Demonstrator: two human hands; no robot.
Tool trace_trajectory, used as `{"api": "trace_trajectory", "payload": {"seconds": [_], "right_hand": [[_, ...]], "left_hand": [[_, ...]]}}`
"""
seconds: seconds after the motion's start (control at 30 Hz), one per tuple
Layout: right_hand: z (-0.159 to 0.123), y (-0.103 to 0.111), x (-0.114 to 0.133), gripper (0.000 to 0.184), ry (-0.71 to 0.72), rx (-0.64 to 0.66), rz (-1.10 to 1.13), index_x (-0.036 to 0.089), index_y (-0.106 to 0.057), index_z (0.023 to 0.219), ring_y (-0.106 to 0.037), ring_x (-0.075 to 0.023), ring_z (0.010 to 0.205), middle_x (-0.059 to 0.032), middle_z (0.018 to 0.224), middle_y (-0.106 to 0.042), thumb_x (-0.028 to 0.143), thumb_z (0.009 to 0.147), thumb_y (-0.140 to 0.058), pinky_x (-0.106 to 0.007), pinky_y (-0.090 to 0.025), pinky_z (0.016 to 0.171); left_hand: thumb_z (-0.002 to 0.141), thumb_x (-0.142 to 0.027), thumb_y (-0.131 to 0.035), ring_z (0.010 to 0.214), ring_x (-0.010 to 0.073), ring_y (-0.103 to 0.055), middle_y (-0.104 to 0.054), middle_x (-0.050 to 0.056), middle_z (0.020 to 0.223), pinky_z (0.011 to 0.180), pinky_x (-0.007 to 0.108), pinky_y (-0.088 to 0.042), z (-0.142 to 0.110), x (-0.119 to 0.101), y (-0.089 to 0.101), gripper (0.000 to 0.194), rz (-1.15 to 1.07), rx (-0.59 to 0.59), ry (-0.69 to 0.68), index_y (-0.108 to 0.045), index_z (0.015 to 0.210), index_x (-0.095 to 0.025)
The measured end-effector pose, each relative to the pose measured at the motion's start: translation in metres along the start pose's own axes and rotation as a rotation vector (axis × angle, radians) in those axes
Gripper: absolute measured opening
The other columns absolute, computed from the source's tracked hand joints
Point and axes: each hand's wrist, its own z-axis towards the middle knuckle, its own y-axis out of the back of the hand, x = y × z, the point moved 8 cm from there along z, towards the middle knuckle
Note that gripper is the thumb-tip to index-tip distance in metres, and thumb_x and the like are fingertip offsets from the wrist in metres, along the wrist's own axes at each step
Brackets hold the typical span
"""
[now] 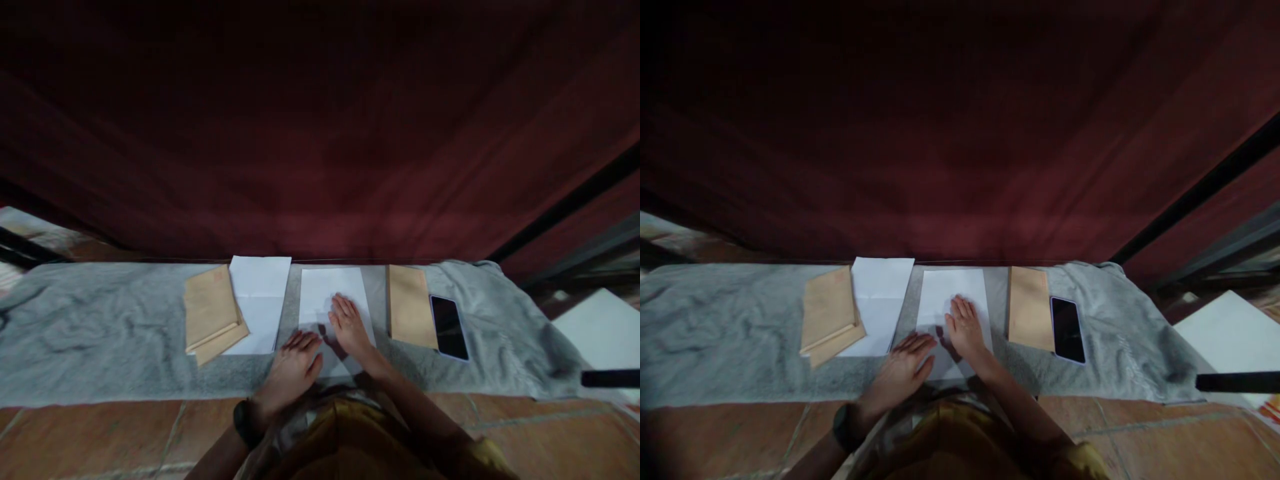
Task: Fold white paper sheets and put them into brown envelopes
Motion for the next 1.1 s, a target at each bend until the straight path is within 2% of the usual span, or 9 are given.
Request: {"api": "trace_trajectory", "payload": {"seconds": [0.07, 0.13, 0.23, 0.33, 0.53, 0.8, 0.9, 1.03, 1.1], "right_hand": [[0.019, -0.005, -0.001, 0.051, -0.026, 0.009, 0.001, 0.009, -0.054, 0.147, -0.043, -0.0221, 0.147, -0.0133, 0.156, -0.05, 0.03, 0.109, -0.028, -0.042, -0.029, 0.125], [0.037, -0.012, -0.001, 0.052, -0.036, 0.039, -0.015, 0.01, -0.054, 0.148, -0.043, -0.0224, 0.148, -0.0129, 0.157, -0.049, 0.031, 0.109, -0.026, -0.043, -0.028, 0.125], [0.057, -0.02, -0.005, 0.051, -0.032, 0.072, -0.053, 0.012, -0.053, 0.149, -0.04, -0.0225, 0.149, -0.0124, 0.159, -0.046, 0.031, 0.11, -0.026, -0.043, -0.026, 0.125], [0.069, -0.023, -0.017, 0.05, -0.038, 0.076, -0.092, 0.014, -0.05, 0.151, -0.039, -0.0235, 0.15, -0.0121, 0.16, -0.044, 0.031, 0.11, -0.027, -0.046, -0.025, 0.125], [0.076, -0.019, -0.041, 0.051, -0.06, 0.026, -0.149, 0.021, -0.046, 0.155, -0.039, -0.0267, 0.15, -0.008, 0.164, -0.038, 0.036, 0.108, -0.032, -0.049, -0.025, 0.124], [0.068, -0.008, -0.08, 0.057, -0.239, -0.083, -0.201, 0.011, -0.044, 0.155, -0.041, -0.0308, 0.148, -0.0158, 0.162, -0.039, 0.037, 0.106, -0.032, -0.051, -0.024, 0.123], [0.065, -0.008, -0.082, 0.058, -0.235, -0.113, -0.196, 0.01, -0.043, 0.155, -0.041, -0.0306, 0.147, -0.0177, 0.161, -0.041, 0.038, 0.107, -0.03, -0.053, -0.025, 0.122], [0.063, -0.008, -0.082, 0.057, -0.227, -0.153, -0.183, 0.01, -0.043, 0.155, -0.04, -0.0307, 0.148, -0.0179, 0.16, -0.043, 0.038, 0.107, -0.029, -0.053, -0.025, 0.121], [0.063, -0.006, -0.082, 0.056, -0.22, -0.161, -0.176, 0.01, -0.044, 0.155, -0.041, -0.0308, 0.147, -0.0179, 0.159, -0.044, 0.036, 0.107, -0.029, -0.054, -0.025, 0.121]], "left_hand": [[0.1, -0.022, -0.038, 0.139, 0.0237, -0.053, -0.059, 0.012, 0.148, 0.12, 0.044, -0.039, 0.026, 0.014, 0.001, 0.046, 0.047, -0.101, 0.078, -0.057, 0.142, -0.016], [0.1, -0.019, -0.036, 0.149, 0.0263, -0.04, -0.047, 0.017, 0.158, 0.122, 0.047, -0.035, 0.054, 0.025, -0.007, 0.052, 0.075, -0.146, 0.129, -0.047, 0.149, -0.008], [0.097, -0.015, -0.034, 0.154, 0.0257, -0.031, -0.039, 0.021, 0.162, 0.125, 0.046, -0.03, 0.094, 0.038, -0.023, 0.058, 0.078, -0.132, 0.158, -0.039, 0.153, -0.002], [0.097, -0.017, -0.034, 0.155, 0.0272, -0.029, -0.038, 0.021, 0.162, 0.125, 0.049, -0.028, 0.118, 0.046, -0.035, 0.06, 0.081, -0.09, 0.17, -0.038, 0.154, -0.001], [0.1, -0.024, -0.031, 0.155, 0.0265, -0.028, -0.037, 0.017, 0.163, 0.126, 0.049, -0.027, 0.124, 0.06, -0.039, 0.06, 0.105, -0.161, 0.218, -0.035, 0.158, -0.006], [0.103, -0.031, -0.032, 0.154, 0.0289, -0.031, -0.037, 0.019, 0.163, 0.126, 0.049, -0.026, 0.128, 0.091, -0.032, 0.061, 0.148, -0.203, 0.421, -0.035, 0.158, -0.005], [0.103, -0.032, -0.032, 0.153, 0.0313, -0.032, -0.04, 0.021, 0.161, 0.126, 0.052, -0.023, 0.137, 0.087, -0.03, 0.061, 0.139, -0.246, 0.418, -0.037, 0.157, -0.004], [0.103, -0.031, -0.031, 0.156, 0.0288, -0.026, -0.039, 0.012, 0.164, 0.127, 0.054, -0.021, 0.154, 0.067, -0.037, 0.059, 0.087, -0.233, 0.284, -0.034, 0.16, -0.015], [0.103, -0.031, -0.033, 0.156, 0.029, -0.025, -0.038, 0.011, 0.164, 0.126, 0.055, -0.02, 0.159, 0.064, -0.041, 0.059, 0.075, -0.216, 0.274, -0.034, 0.161, -0.018]]}}
